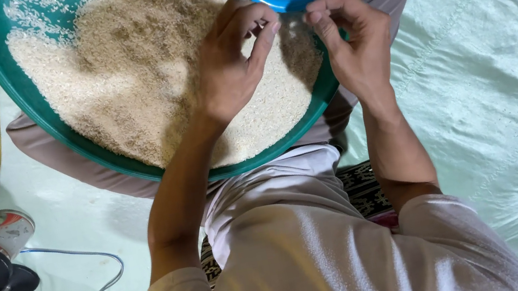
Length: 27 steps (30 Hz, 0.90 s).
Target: The person sorts through a tray of rice by hand, sifting the rice with both hands and picking out individual pieces of debris, then placing the debris into a separate bowl.
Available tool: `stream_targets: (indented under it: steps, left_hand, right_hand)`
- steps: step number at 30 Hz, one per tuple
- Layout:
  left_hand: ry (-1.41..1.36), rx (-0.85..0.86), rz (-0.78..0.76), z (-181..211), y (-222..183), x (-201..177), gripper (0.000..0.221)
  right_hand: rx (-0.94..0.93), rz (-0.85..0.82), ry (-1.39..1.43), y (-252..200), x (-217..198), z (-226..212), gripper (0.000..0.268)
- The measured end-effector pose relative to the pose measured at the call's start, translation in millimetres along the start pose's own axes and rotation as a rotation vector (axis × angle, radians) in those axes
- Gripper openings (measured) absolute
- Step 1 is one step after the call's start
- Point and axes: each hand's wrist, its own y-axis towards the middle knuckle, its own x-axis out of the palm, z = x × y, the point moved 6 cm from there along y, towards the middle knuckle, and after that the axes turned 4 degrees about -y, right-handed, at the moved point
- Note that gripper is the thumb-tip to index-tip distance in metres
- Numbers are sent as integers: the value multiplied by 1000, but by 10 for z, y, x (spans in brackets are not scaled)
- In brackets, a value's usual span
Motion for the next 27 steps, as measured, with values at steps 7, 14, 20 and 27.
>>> stream_targets:
  steps: [7, 14, 20, 27]
  left_hand:
    - [107, -78, -96, -205, 220, 232, 26]
    - [184, 74, 48, -105, -36, 1, 10]
    - [150, 120, 238, 84, -403, -187, 4]
    - [294, 166, 310, -46, -614, -164, 6]
  right_hand:
    - [-166, 157, -243, 157, -75, -242, 14]
    - [-218, 12, -247, -212, 298, 88, 16]
    - [-218, -48, -151, -225, 489, 217, 6]
    - [-185, -66, -150, -218, 584, 308, 7]
